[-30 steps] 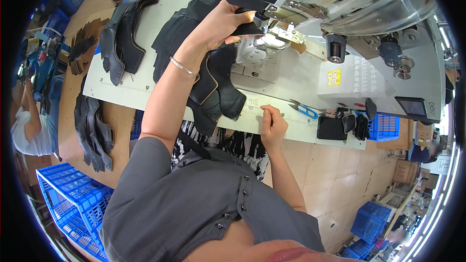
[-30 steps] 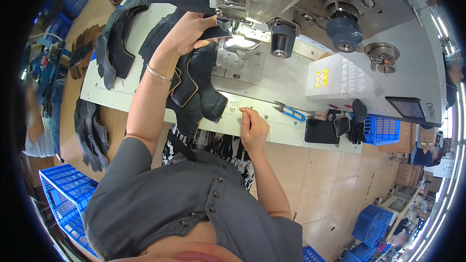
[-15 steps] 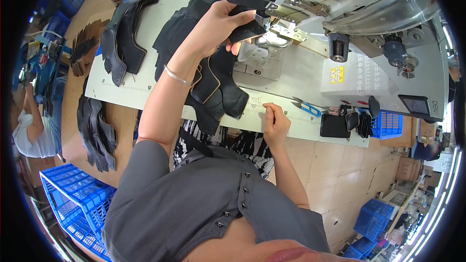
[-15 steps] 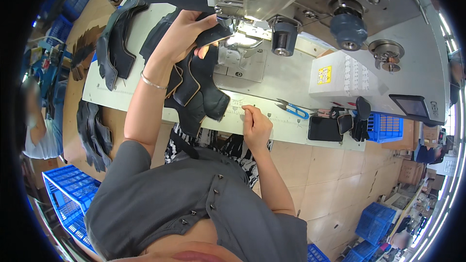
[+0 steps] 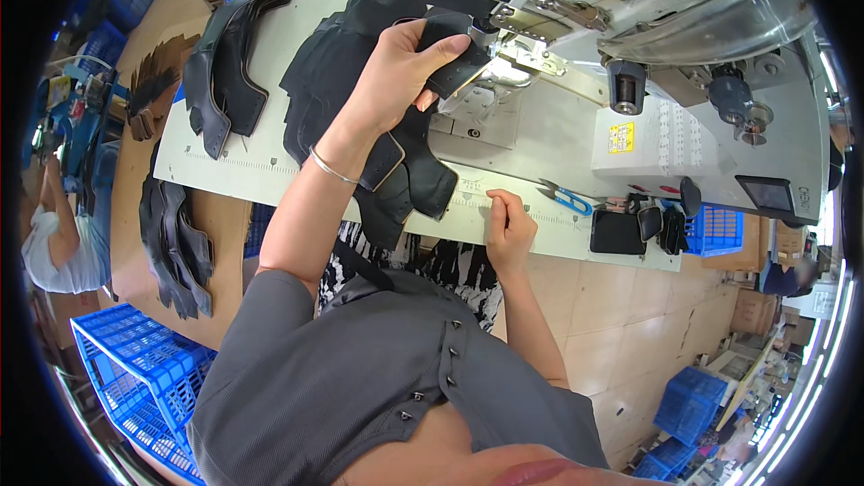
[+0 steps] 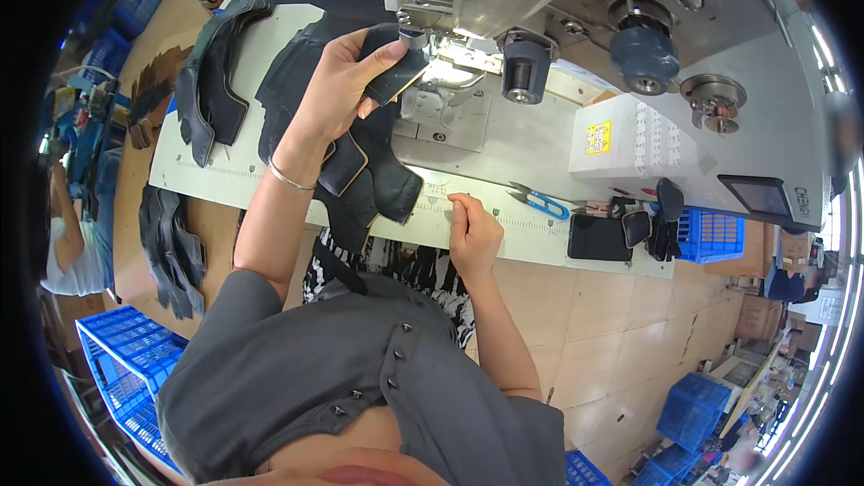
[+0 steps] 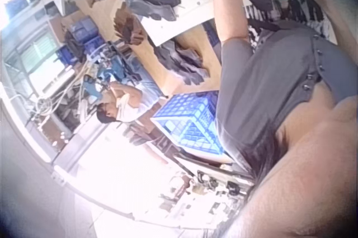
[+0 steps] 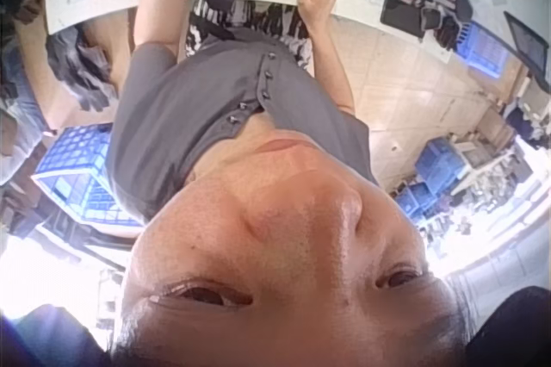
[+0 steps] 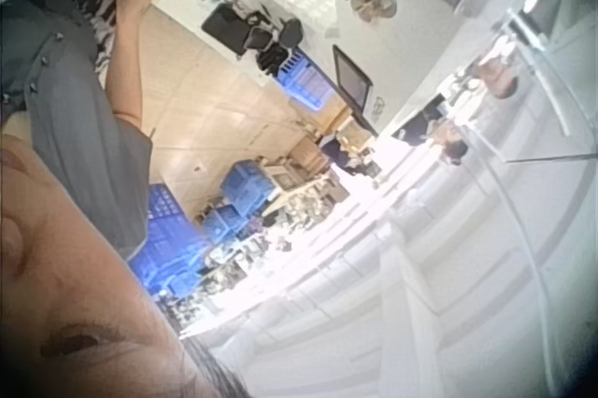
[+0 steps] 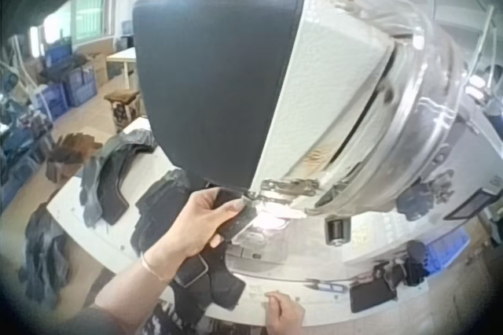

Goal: The recorder is stitching together black leather components of a shoe upper using an industrial sewing machine.

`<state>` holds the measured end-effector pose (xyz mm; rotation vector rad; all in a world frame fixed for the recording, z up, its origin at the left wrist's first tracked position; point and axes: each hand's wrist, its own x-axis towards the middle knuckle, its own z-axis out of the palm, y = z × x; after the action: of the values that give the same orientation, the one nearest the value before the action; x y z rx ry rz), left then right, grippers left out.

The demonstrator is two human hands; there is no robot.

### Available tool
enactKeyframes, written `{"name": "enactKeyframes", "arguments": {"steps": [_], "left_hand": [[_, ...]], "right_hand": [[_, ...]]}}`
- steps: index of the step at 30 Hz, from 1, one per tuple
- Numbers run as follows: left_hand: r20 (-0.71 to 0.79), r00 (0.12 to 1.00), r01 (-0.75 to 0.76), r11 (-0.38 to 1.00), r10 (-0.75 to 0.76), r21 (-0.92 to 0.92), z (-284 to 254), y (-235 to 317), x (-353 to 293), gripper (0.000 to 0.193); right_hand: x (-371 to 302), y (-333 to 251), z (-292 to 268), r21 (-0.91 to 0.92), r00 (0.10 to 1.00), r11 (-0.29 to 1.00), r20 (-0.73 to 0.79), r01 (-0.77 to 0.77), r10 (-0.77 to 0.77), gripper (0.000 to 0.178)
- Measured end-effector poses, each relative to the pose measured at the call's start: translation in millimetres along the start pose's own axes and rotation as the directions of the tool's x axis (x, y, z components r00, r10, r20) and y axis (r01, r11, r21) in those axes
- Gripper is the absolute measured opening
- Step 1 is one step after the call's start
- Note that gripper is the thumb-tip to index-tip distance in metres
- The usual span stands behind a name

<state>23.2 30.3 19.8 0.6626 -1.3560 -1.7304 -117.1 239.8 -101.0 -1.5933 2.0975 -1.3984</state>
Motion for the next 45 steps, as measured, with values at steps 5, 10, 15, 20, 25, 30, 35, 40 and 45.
{"name": "enactKeyframes", "arguments": {"steps": [5, 10, 15, 20, 25, 30, 35, 40, 45], "left_hand": [[-0.105, 0.994, -0.019, 0.995, 0.009, -0.099, 15, -5, -14, 0.020], [-0.285, 0.957, -0.085, 0.989, 0.047, -0.123, 39, -10, -29, 0.019], [-0.358, 0.932, -0.121, 0.980, 0.056, -0.161, 49, -17, -32, 0.016], [-0.340, 0.941, -0.048, 0.988, -0.006, -0.149, 46, -13, -31, 0.018], [-0.343, 0.928, -0.182, 0.979, 0.142, -0.088, 45, -27, -26, 0.018], [-0.362, 0.918, -0.185, 0.982, 0.162, -0.029, 46, -27, -26, 0.018], [-0.354, 0.917, -0.198, 0.980, 0.182, -0.010, 48, -21, -24, 0.017], [-0.366, 0.910, -0.226, 0.973, 0.198, -0.037, 49, -27, -19, 0.017], [-0.393, 0.902, -0.199, 0.980, 0.180, -0.010, 49, -23, -16, 0.016]], "right_hand": [[1, -1, 0, 0.004, 1.000, 1.000, 0.015, -0.006, 0.006, 0.010], [1, 0, 0, -0.012, 1.000, 1.000, 0.011, -0.012, 0.012, 0.011], [1, -2, -1, 0.001, 0.999, 1.000, 0.020, -0.031, 0.031, 0.011], [1, -1, -1, 0.003, 0.999, 1.000, 0.013, -0.031, 0.031, 0.012], [0, -1, -1, 0.017, 0.999, 0.999, 0.008, -0.037, 0.037, 0.011], [-1, -1, -1, 0.005, 0.999, 0.999, 0.003, -0.041, 0.041, 0.011], [0, 2, 2, 0.030, 0.999, 0.999, -0.035, 0.017, -0.016, 0.014], [0, 4, 3, 0.032, 0.999, 0.999, -0.042, 0.027, -0.026, 0.014], [0, 4, 2, 0.038, 0.999, 0.999, -0.037, 0.022, -0.020, 0.014]]}}
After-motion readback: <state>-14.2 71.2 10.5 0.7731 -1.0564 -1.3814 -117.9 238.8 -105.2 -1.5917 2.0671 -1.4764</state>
